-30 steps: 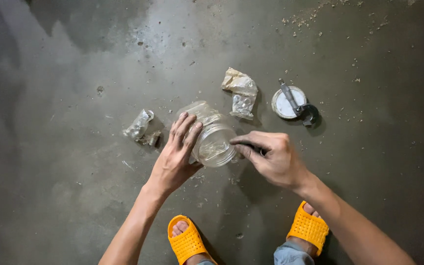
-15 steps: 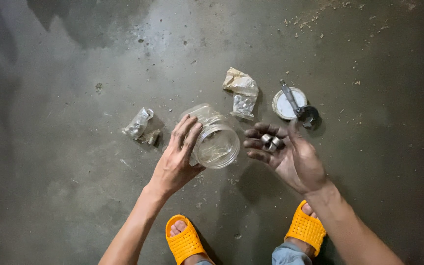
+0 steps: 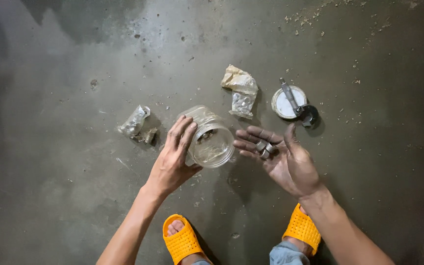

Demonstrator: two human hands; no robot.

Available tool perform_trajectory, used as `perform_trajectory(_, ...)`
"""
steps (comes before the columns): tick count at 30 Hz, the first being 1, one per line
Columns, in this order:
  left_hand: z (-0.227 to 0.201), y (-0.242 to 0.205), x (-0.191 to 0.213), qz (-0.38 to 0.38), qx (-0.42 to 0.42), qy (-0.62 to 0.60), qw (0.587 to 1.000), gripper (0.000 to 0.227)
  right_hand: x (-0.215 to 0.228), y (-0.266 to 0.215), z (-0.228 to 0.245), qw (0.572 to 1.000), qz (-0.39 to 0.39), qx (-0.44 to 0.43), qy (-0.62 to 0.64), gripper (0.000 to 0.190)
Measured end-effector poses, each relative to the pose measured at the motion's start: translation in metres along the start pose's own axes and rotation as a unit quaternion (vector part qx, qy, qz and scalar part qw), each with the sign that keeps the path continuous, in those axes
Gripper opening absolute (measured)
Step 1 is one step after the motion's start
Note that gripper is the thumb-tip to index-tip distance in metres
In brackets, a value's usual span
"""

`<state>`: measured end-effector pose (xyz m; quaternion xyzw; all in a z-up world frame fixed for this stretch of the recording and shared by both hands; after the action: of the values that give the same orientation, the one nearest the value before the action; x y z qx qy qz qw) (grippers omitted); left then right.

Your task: The person sits on the floor and handles small metal cylindrical parts, measuring them with a micrometer. They then move to a workbench, use a caliper to measure a part, and proceed to insert cylindrical components into a disassembled engine casing.

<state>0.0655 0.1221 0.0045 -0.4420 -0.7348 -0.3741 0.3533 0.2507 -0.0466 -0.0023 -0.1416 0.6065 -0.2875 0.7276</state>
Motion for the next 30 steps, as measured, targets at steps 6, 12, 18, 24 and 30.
perform_trajectory(6, 0.000, -0.002, -0.002, -0.001, 0.005, -0.007, 1.000, 0.130, 0.000, 0.000, -0.002, 1.000, 0.016, -0.003, 0.001, 0.082)
perform_trajectory(12, 0.032, -0.005, -0.032, -0.017, 0.053, -0.024, 0.998, 0.130, 0.000, 0.001, -0.003, 0.999, 0.018, 0.019, -0.027, 0.048)
perform_trajectory(18, 0.112, 0.008, -0.083, -0.136, 0.144, -0.050, 0.979, 0.117, 0.005, 0.003, -0.015, 1.000, 0.005, 0.019, -0.014, 0.042)
perform_trajectory(24, 0.116, -0.004, -0.074, -0.141, 0.168, 0.006, 0.976, 0.142, 0.003, 0.011, -0.024, 0.999, -0.031, 0.025, -0.019, 0.057)
perform_trajectory(30, -0.008, -0.018, -0.022, -0.226, 0.012, 0.041, 0.973, 0.031, -0.007, 0.021, -0.045, 0.998, -0.047, 0.018, -0.024, 0.063)
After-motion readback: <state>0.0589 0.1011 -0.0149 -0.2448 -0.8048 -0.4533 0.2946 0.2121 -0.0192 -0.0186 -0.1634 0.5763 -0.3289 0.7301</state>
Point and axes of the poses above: each hand's wrist, its own y-axis towards the middle knuckle, its own x-axis out of the back of the hand, z = x × y, the point moved 4 cm from there along y, towards the middle knuckle, and after that the axes turned 13 degrees about y, right-handed, at the moved point
